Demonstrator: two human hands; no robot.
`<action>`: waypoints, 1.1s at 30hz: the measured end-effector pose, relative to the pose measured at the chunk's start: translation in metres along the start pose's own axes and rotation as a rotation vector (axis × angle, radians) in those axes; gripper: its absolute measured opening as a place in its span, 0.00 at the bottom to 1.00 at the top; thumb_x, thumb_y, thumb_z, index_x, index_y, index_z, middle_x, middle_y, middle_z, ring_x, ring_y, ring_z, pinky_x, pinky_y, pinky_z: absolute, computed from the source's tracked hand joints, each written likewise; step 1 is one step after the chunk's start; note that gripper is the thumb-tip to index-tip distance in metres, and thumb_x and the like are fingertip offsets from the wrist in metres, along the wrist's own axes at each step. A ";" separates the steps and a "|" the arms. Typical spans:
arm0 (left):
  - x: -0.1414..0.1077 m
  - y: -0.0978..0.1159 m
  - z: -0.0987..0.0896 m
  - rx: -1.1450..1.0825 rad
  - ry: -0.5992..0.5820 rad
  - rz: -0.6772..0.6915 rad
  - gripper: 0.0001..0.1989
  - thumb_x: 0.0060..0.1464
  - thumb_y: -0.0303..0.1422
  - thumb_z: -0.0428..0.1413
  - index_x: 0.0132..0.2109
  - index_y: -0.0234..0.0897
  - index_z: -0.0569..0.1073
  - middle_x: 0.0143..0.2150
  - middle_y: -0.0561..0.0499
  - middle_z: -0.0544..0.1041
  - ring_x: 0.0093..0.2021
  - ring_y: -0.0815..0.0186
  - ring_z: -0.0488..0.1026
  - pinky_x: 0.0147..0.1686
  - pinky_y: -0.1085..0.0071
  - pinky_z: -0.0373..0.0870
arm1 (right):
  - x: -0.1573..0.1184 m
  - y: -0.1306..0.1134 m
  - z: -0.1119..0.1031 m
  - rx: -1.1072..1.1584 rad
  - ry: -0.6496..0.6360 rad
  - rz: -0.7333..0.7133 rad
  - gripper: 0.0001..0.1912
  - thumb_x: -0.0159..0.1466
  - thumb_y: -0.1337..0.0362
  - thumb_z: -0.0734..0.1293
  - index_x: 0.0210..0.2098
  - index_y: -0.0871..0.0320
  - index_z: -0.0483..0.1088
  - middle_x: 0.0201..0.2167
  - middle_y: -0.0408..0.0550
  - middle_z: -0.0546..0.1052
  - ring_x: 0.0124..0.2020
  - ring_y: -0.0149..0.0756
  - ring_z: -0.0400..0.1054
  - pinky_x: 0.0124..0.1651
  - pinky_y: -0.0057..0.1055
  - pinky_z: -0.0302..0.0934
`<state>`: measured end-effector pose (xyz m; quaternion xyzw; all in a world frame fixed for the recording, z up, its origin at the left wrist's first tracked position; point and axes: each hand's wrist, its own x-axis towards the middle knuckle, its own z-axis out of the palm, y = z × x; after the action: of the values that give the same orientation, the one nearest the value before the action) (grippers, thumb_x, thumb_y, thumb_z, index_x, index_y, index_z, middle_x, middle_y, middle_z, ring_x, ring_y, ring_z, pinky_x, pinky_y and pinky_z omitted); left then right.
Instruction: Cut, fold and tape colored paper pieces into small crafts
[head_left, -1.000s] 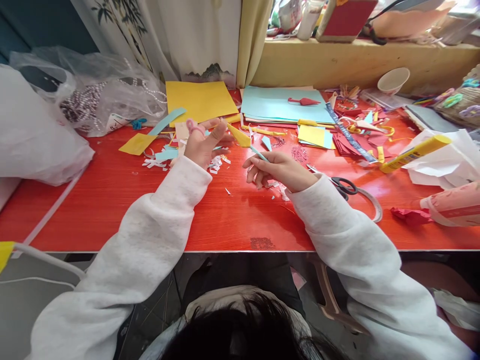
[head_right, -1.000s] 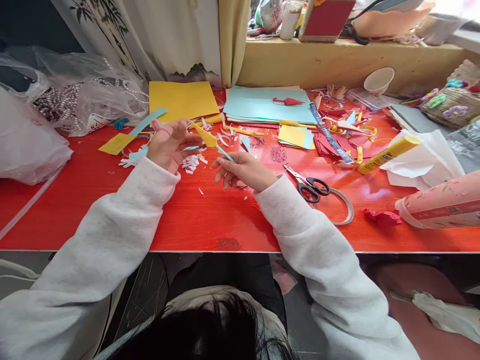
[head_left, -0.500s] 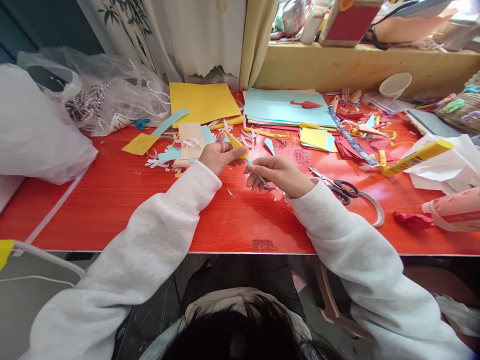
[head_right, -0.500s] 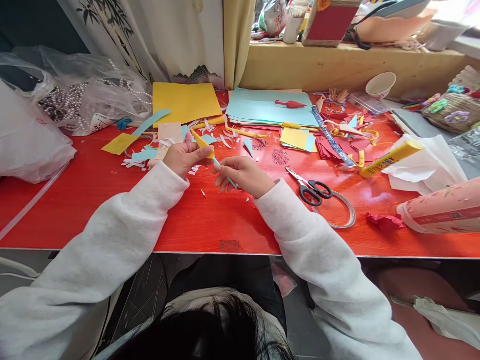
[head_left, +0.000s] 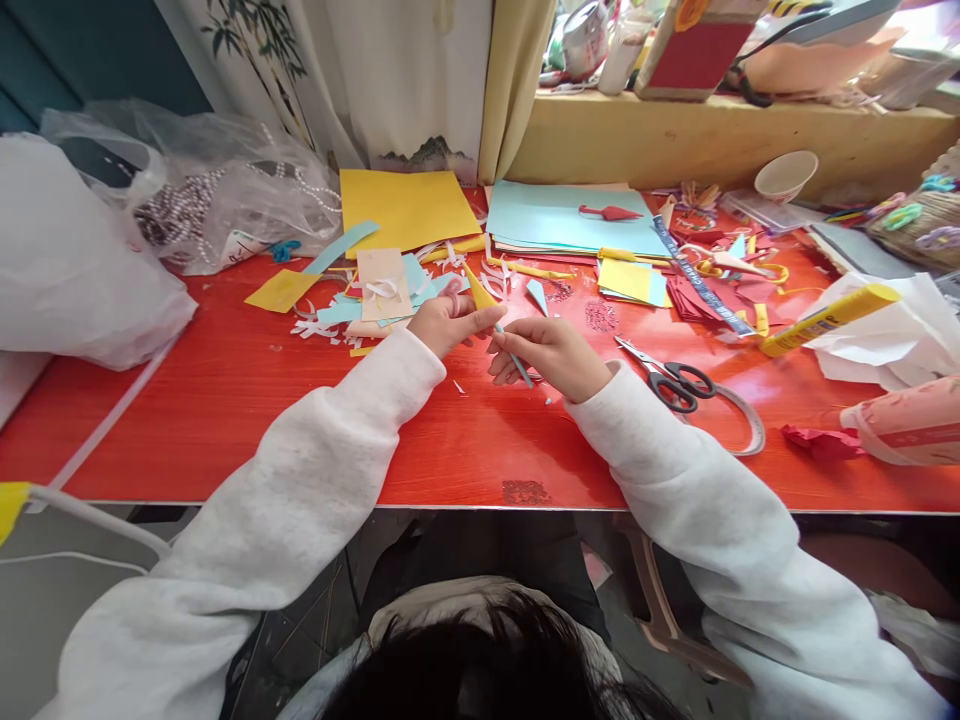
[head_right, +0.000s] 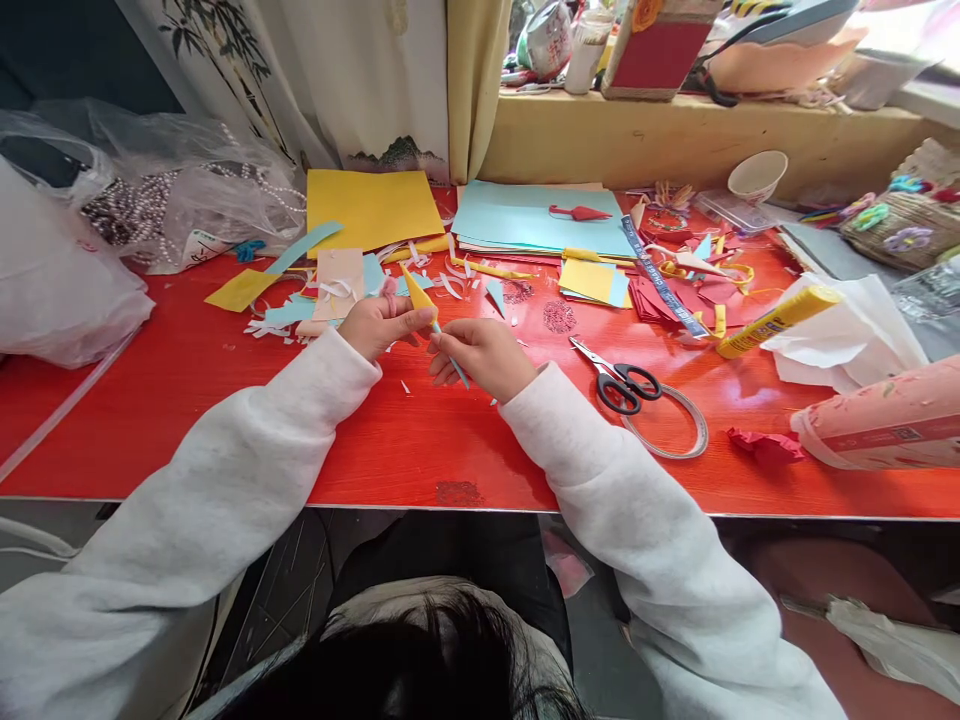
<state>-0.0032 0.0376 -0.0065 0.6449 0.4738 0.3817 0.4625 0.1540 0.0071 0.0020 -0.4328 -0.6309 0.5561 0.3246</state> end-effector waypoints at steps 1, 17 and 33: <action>0.000 0.000 0.000 0.012 0.011 0.008 0.19 0.41 0.48 0.57 0.23 0.33 0.72 0.23 0.50 0.73 0.36 0.65 0.71 0.45 0.63 0.66 | 0.000 0.000 0.000 -0.001 0.000 0.007 0.14 0.57 0.56 0.64 0.25 0.62 0.67 0.20 0.47 0.75 0.20 0.28 0.70 0.24 0.23 0.65; 0.004 -0.003 -0.003 -0.026 0.149 0.001 0.24 0.39 0.53 0.56 0.26 0.34 0.73 0.23 0.49 0.75 0.38 0.62 0.72 0.45 0.66 0.67 | 0.002 0.003 -0.004 0.020 -0.095 0.058 0.12 0.57 0.58 0.65 0.27 0.62 0.67 0.23 0.47 0.76 0.22 0.26 0.70 0.25 0.23 0.64; 0.000 -0.004 0.002 -0.063 -0.025 0.085 0.18 0.44 0.47 0.56 0.33 0.36 0.73 0.28 0.53 0.73 0.39 0.66 0.70 0.54 0.64 0.56 | 0.003 0.007 -0.010 0.240 -0.143 0.060 0.12 0.62 0.57 0.59 0.36 0.60 0.67 0.29 0.47 0.75 0.28 0.27 0.71 0.28 0.22 0.65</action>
<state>-0.0023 0.0378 -0.0106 0.6541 0.4280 0.4075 0.4721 0.1626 0.0140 -0.0031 -0.3688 -0.5684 0.6663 0.3114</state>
